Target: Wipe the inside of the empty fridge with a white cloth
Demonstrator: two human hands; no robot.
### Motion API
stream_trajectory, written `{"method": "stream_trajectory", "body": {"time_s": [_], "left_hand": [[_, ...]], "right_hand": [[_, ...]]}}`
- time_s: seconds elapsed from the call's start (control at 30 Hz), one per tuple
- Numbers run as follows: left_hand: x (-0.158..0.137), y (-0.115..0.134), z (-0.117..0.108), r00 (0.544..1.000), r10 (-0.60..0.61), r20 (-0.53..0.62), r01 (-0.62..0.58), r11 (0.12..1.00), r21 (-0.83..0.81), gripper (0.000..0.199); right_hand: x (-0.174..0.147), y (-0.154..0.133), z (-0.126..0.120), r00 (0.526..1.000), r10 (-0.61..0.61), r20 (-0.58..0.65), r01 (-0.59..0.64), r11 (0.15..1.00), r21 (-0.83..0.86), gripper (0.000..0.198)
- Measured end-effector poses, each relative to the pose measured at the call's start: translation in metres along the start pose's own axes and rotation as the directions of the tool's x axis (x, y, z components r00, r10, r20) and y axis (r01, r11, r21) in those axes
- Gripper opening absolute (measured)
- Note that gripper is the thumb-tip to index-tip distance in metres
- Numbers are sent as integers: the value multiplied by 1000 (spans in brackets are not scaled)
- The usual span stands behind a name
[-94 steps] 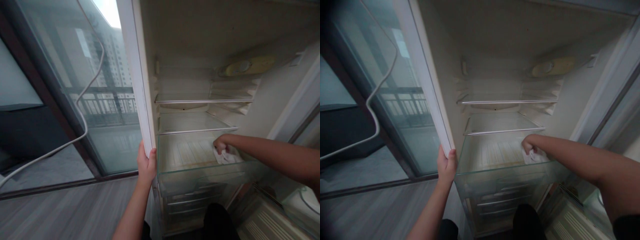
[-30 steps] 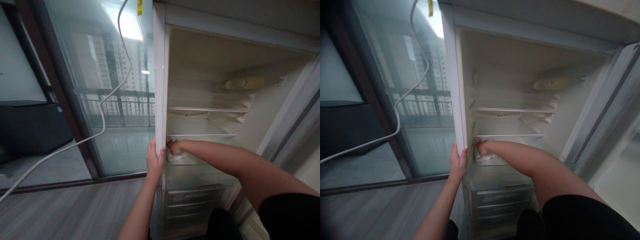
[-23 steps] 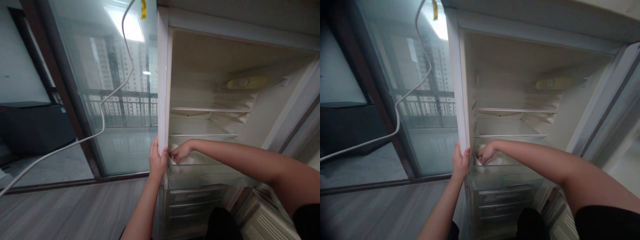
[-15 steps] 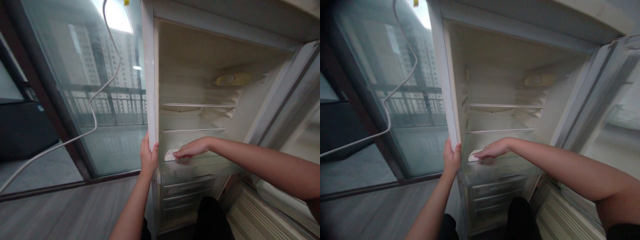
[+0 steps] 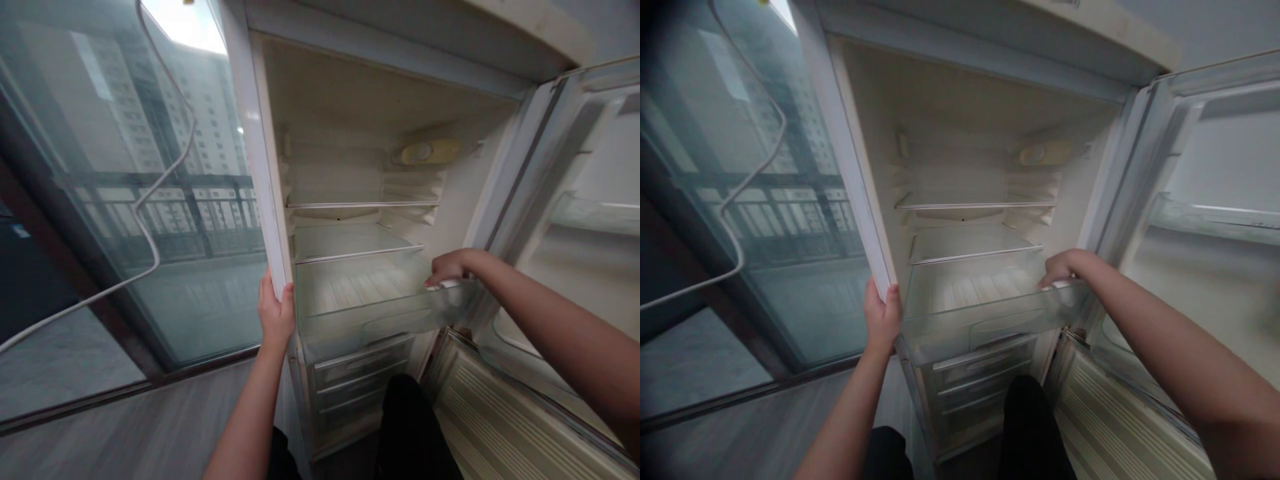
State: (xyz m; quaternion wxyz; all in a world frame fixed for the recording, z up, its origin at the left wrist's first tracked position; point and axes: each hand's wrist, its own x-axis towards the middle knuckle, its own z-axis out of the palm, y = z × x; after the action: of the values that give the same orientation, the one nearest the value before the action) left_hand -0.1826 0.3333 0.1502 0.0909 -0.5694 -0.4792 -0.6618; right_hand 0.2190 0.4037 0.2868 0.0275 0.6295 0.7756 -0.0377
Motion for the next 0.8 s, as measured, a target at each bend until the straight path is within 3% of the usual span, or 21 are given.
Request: {"method": "stream_trajectory", "body": {"time_s": [0.07, 0.1, 0.17, 0.2, 0.27, 0.33, 0.4, 0.47, 0.57, 0.67, 0.73, 0.8], "left_hand": [[0, 0, 0, 1000, -14, -2, 14, 1000, 5, 55], [0, 1, 0, 1000, -18, -3, 18, 1000, 4, 55], [0, 1, 0, 1000, -21, -6, 21, 1000, -3, 54], [0, 2, 0, 1000, -21, -9, 21, 1000, -7, 53], [0, 3, 0, 1000, -17, -12, 17, 1000, -14, 52], [0, 3, 1, 1000, -18, -14, 18, 1000, -17, 51], [0, 3, 1, 999, -29, -19, 29, 999, -25, 51], [0, 3, 1, 999, -44, -24, 44, 998, -35, 53], [0, 3, 1, 998, -56, -22, 55, 997, -51, 56], [1, 2, 1, 997, -69, -19, 68, 995, -70, 60], [3, 0, 0, 996, -90, -20, 88, 991, -104, 63], [3, -3, -2, 992, -123, -18, 118, 980, -162, 65]], "right_hand": [[-18, -6, -5, 998, -58, -11, 57, 998, -17, 30], [-30, -11, -2, 988, -119, -100, 123, 992, 29, 28], [-58, -19, 18, 903, -215, -371, 302, 934, 193, 29], [-72, -23, 35, 863, -211, -459, 365, 888, 279, 30], [-90, -30, 83, 814, -83, -575, 396, 803, 446, 31], [-95, -38, 137, 788, 43, -614, 385, 744, 546, 30], [-89, -50, 185, 785, 86, -613, 380, 715, 587, 31], [-81, -72, 216, 743, 125, -658, 393, 714, 579, 31], [-75, -123, 231, 680, 76, -730, 436, 758, 485, 21], [-77, -179, 224, 598, -230, -768, 588, 777, 225, 25], [-75, -203, 220, 526, -216, -822, 574, 804, 156, 27], [-70, -211, 221, 462, -79, -884, 498, 847, 185, 34]]}}
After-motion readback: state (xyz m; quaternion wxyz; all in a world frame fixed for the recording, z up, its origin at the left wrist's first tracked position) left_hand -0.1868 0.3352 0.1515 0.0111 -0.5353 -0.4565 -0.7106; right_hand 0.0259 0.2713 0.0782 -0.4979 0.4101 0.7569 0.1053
